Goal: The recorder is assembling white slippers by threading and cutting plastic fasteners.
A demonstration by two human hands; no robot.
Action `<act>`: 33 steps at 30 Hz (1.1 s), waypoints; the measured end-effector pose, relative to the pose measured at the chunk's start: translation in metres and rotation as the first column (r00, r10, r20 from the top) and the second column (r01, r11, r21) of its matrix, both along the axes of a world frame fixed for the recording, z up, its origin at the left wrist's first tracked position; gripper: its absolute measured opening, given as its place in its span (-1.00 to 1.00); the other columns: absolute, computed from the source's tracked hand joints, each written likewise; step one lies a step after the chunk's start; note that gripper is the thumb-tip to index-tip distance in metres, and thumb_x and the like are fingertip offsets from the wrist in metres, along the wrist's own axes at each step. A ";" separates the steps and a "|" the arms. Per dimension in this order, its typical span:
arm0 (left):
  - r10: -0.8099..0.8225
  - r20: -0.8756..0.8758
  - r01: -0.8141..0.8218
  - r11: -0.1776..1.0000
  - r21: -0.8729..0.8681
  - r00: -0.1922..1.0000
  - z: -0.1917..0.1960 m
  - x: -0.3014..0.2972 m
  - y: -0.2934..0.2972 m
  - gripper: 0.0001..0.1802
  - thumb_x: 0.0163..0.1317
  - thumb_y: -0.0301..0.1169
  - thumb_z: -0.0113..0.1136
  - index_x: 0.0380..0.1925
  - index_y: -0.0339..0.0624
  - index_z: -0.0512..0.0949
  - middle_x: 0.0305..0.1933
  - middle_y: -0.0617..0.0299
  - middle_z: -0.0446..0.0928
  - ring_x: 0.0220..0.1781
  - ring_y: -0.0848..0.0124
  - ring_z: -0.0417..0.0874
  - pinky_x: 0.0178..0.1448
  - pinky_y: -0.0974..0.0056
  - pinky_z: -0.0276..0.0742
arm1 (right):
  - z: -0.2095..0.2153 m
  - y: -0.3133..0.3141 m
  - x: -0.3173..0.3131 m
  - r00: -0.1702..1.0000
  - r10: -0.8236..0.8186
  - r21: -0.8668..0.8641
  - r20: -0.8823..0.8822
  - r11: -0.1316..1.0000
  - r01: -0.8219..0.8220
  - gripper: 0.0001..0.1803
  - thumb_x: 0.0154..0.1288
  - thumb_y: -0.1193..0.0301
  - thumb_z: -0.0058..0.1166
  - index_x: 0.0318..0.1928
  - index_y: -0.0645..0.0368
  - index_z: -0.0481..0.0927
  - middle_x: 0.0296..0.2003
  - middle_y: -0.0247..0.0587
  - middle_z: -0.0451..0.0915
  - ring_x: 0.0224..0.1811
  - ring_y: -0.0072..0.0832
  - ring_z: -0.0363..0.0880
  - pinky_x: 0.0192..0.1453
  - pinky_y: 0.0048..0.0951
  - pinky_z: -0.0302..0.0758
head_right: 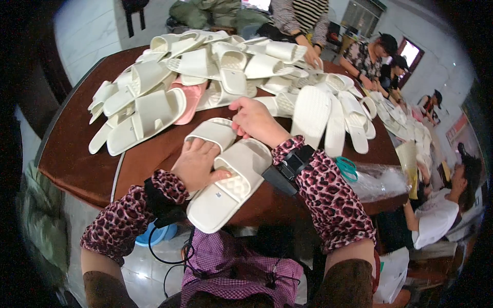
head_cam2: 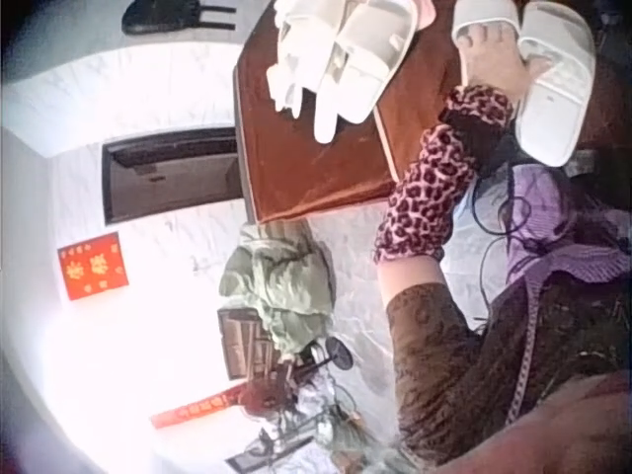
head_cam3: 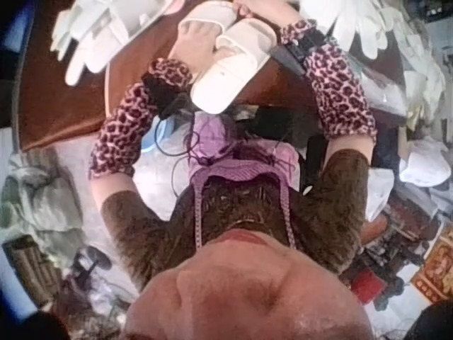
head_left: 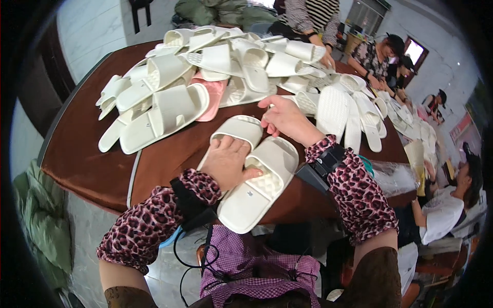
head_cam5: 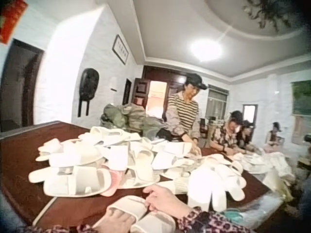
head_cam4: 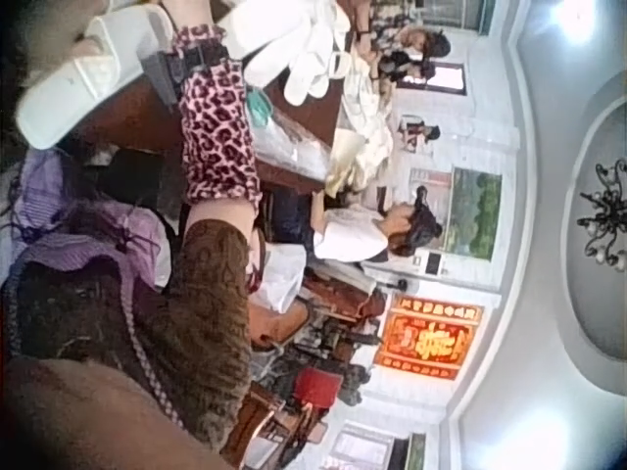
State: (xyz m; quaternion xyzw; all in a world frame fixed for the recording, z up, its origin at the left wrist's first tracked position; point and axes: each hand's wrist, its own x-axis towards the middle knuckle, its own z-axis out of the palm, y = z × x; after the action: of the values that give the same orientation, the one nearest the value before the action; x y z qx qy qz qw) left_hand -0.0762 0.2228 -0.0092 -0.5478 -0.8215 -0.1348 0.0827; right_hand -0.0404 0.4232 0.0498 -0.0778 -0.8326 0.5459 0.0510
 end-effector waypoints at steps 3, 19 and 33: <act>0.007 -0.036 -0.007 1.000 0.006 0.999 0.002 0.003 -0.004 -0.31 0.10 0.15 0.06 -0.05 -0.27 0.43 -0.03 0.09 0.48 0.12 0.16 0.34 0.15 0.02 0.16 | -0.006 -0.001 -0.022 1.000 -0.015 0.035 0.017 0.999 0.014 -0.53 0.12 0.58 -0.04 0.08 0.38 0.25 -0.52 -0.18 0.56 -0.64 -0.58 0.45 -0.63 -0.56 0.41; -0.025 -0.021 0.028 0.983 0.179 0.999 -0.005 0.004 -0.006 -0.38 0.14 0.13 0.03 -0.10 -0.23 0.46 -0.05 0.14 0.46 0.11 0.17 0.34 0.17 0.04 0.17 | -0.024 -0.001 -0.038 0.980 0.117 -0.186 0.161 0.979 -0.086 -0.81 0.22 0.44 0.02 -0.23 0.30 0.55 -0.50 -0.36 0.52 -0.69 -0.75 0.29 -0.71 -0.68 0.17; -0.069 0.124 0.062 0.996 0.059 0.990 0.029 0.005 -0.020 -0.70 0.19 -0.17 0.14 -0.23 -0.15 0.56 -0.23 0.11 0.59 -0.12 0.17 0.57 0.01 0.08 0.36 | -0.021 0.041 -0.009 0.938 -0.193 -0.508 -0.287 0.861 0.022 -0.84 0.29 0.49 -0.08 -0.16 0.27 0.49 -0.49 -0.32 0.49 -0.63 -0.70 0.33 -0.63 -0.65 0.27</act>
State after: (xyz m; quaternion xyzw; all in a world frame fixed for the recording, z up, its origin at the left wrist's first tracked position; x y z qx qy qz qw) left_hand -0.0708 0.2029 0.0198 -0.5625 -0.8026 -0.1944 0.0411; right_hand -0.0494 0.4645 0.0287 -0.0435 -0.6378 0.7430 0.1979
